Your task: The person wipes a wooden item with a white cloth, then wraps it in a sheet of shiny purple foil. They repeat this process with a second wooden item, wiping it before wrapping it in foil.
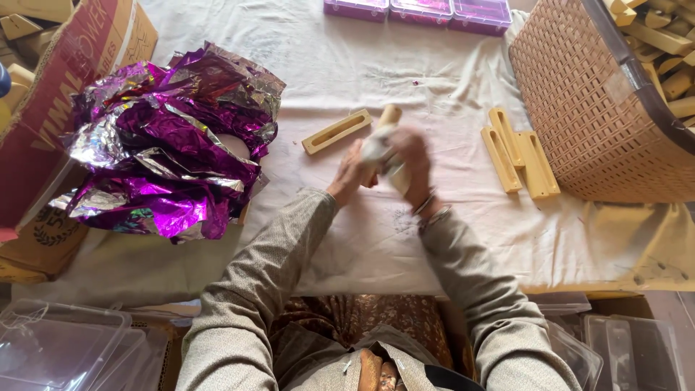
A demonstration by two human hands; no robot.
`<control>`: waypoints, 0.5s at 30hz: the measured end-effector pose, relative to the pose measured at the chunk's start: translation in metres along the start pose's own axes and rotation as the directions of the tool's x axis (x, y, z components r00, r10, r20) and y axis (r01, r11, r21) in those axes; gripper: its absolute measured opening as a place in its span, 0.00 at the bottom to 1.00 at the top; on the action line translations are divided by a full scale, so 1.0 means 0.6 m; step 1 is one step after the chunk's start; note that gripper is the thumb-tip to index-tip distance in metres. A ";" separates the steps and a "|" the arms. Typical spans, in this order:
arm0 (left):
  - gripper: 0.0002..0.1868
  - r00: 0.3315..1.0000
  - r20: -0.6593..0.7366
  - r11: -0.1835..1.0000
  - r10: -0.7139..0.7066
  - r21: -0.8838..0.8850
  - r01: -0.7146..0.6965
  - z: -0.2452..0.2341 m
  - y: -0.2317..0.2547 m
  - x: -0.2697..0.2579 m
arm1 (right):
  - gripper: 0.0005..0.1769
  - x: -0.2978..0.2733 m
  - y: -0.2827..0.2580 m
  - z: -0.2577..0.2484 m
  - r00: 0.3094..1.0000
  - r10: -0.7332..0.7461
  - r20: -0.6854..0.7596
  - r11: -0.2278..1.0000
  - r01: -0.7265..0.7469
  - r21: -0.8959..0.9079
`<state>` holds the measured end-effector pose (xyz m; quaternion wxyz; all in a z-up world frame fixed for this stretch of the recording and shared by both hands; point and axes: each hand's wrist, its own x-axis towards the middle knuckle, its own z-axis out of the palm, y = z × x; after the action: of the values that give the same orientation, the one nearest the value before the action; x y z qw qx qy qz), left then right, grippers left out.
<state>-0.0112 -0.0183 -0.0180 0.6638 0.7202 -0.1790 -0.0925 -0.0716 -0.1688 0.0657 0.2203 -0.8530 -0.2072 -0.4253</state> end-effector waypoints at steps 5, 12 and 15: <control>0.11 0.980 0.198 0.882 -0.002 -0.461 0.095 0.037 -0.080 0.014 | 0.21 0.048 -0.075 -0.024 0.964 -0.260 0.052 0.963 0.256 0.082; 0.19 0.932 0.352 0.965 -0.084 -0.203 0.163 0.035 0.086 -0.045 | 0.07 0.003 0.124 -0.024 0.976 0.198 -0.088 0.980 -0.196 0.041; 0.19 0.939 0.319 0.959 -0.127 -0.204 0.198 0.027 0.059 -0.030 | 0.04 -0.014 0.155 -0.010 0.908 0.334 -0.255 0.942 -0.330 0.059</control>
<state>-0.0385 -0.0280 0.0135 0.6985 0.6270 -0.2058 -0.2768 -0.0294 -0.2496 0.0436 0.3210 -0.8105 -0.0316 -0.4890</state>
